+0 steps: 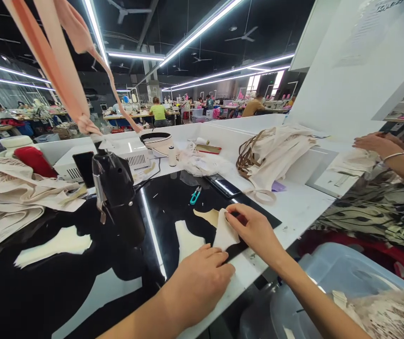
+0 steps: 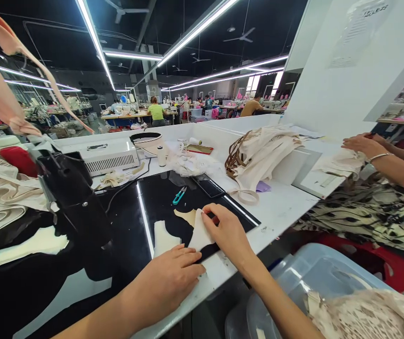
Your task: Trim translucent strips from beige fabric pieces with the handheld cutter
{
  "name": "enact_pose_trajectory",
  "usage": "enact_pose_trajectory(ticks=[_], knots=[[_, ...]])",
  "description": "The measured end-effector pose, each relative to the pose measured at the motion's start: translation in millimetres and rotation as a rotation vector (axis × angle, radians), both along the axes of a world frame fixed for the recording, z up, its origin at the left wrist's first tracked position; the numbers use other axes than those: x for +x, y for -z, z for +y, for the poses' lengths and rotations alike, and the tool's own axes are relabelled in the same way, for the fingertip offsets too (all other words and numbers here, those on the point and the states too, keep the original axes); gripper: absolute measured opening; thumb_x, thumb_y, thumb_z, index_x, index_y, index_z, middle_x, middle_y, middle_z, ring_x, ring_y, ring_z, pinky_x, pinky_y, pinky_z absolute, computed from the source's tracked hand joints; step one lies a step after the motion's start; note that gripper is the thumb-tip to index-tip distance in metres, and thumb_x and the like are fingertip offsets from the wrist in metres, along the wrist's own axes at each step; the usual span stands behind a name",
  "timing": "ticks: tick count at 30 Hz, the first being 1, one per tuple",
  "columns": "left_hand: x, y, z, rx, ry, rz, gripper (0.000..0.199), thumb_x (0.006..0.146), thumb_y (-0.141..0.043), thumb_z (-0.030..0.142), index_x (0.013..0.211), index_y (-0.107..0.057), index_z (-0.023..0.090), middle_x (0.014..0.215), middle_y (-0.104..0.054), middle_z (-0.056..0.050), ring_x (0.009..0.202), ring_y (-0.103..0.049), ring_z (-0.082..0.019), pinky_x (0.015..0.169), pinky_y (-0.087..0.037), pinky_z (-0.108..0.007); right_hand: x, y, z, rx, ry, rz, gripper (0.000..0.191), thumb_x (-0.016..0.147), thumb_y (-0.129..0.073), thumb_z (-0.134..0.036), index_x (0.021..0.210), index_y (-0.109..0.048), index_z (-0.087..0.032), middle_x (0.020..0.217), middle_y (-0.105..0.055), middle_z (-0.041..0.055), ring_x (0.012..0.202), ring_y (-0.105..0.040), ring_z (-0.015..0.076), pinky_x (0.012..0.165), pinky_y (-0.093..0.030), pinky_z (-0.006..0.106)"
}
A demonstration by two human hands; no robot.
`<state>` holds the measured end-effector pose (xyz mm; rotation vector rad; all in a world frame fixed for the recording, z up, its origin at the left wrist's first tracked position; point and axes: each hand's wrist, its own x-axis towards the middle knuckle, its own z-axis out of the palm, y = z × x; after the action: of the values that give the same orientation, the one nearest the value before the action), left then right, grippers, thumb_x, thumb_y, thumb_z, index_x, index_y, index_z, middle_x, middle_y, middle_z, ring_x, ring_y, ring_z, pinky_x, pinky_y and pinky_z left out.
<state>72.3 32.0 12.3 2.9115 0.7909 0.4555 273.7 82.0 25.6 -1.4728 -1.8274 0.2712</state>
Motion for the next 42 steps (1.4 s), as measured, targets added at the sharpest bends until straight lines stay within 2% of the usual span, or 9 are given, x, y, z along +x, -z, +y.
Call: enact_pose_trajectory(ticks=[5, 10, 12, 15, 20, 23, 28, 34, 42], knots=[[10.2, -1.3, 1.3, -0.071, -0.004, -0.012, 0.018, 0.101, -0.052, 0.015, 0.112, -0.066, 0.016, 0.128, -0.07, -0.011, 0.122, -0.066, -0.026, 0.111, -0.05, -0.045, -15.7, -8.1, 18.9, 0.03, -0.061, -0.064, 0.017, 0.096, -0.053, -0.028, 0.093, -0.069, -0.024, 0.098, -0.071, 0.0023, 0.07, -0.062, 0.0152, 0.067, -0.047, 0.03], [7.2, 1.8, 1.5, -0.073, -0.026, -0.028, 0.02, 0.101, -0.051, 0.014, 0.114, -0.066, 0.017, 0.136, -0.067, -0.01, 0.127, -0.063, -0.026, 0.114, -0.048, -0.046, -17.1, -4.5, 29.8, 0.016, -0.09, -0.121, 0.015, 0.096, -0.055, -0.027, 0.097, -0.07, -0.024, 0.104, -0.071, 0.0028, 0.076, -0.063, 0.0164, 0.066, -0.045, 0.029], [0.3, 1.9, 2.0, -0.033, -0.021, -0.057, 0.02, 0.1, -0.052, 0.013, 0.115, -0.065, 0.017, 0.134, -0.067, -0.01, 0.126, -0.063, -0.025, 0.115, -0.047, -0.045, -9.1, -4.1, 25.3, 0.006, -0.104, -0.122, 0.016, 0.096, -0.055, -0.026, 0.101, -0.07, -0.024, 0.106, -0.07, 0.0036, 0.076, -0.062, 0.0164, 0.068, -0.047, 0.03], [-12.3, -0.1, 2.8, 0.013, -0.03, -0.104, 0.02, 0.099, -0.052, 0.009, 0.113, -0.065, 0.017, 0.125, -0.069, -0.008, 0.119, -0.065, -0.022, 0.116, -0.045, -0.042, 4.9, -6.4, 7.7, -0.05, -0.168, -0.129, 0.015, 0.098, -0.056, -0.03, 0.096, -0.07, -0.025, 0.096, -0.07, 0.002, 0.074, -0.061, 0.0162, 0.068, -0.048, 0.029], [-23.5, -3.3, 4.7, 0.017, -0.104, -0.157, 0.022, 0.1, -0.05, 0.006, 0.11, -0.067, 0.016, 0.11, -0.069, -0.005, 0.106, -0.064, -0.019, 0.098, -0.055, -0.034, 13.7, -3.1, -25.2, -0.174, -0.297, -0.19, 0.009, 0.094, -0.065, -0.034, 0.091, -0.071, -0.027, 0.088, -0.068, -0.0005, 0.078, -0.063, 0.0175, 0.066, -0.047, 0.029], [-22.6, -1.7, 5.8, 0.03, -0.103, -0.122, 0.02, 0.099, -0.052, 0.006, 0.109, -0.067, 0.015, 0.106, -0.069, -0.004, 0.103, -0.063, -0.019, 0.098, -0.054, -0.036, 10.8, 5.0, -33.9, -0.215, -0.326, -0.212, 0.01, 0.096, -0.062, -0.028, 0.09, -0.07, -0.026, 0.09, -0.068, 0.0005, 0.085, -0.064, 0.0191, 0.071, -0.047, 0.03], [-19.8, 2.5, 7.2, 0.045, -0.114, -0.061, 0.019, 0.099, -0.053, 0.007, 0.11, -0.066, 0.016, 0.106, -0.068, -0.004, 0.103, -0.062, -0.02, 0.103, -0.051, -0.038, 5.6, 11.2, -35.3, -0.246, -0.331, -0.195, 0.022, 0.1, -0.049, -0.022, 0.088, -0.068, -0.023, 0.091, -0.064, 0.0031, 0.089, -0.062, 0.0207, 0.078, -0.045, 0.034], [-15.7, 5.6, 9.9, 0.068, -0.117, -0.008, 0.016, 0.099, -0.053, 0.008, 0.105, -0.066, 0.015, 0.103, -0.068, -0.003, 0.1, -0.063, -0.02, 0.107, -0.048, -0.041, 11.1, 14.7, -26.9, -0.311, -0.292, -0.073, 0.021, 0.096, -0.052, -0.027, 0.084, -0.068, -0.023, 0.085, -0.066, 0.002, 0.079, -0.062, 0.0191, 0.071, -0.044, 0.032], [-9.2, 3.9, 13.7, 0.091, -0.189, 0.029, 0.018, 0.1, -0.054, 0.012, 0.113, -0.064, 0.017, 0.103, -0.067, -0.003, 0.103, -0.063, -0.021, 0.115, -0.041, -0.046, 19.5, 20.4, -17.5, -0.36, -0.278, 0.082, 0.027, 0.092, -0.054, -0.037, 0.083, -0.075, -0.021, 0.081, -0.071, 0.0026, 0.076, -0.063, 0.0196, 0.068, -0.045, 0.031]])
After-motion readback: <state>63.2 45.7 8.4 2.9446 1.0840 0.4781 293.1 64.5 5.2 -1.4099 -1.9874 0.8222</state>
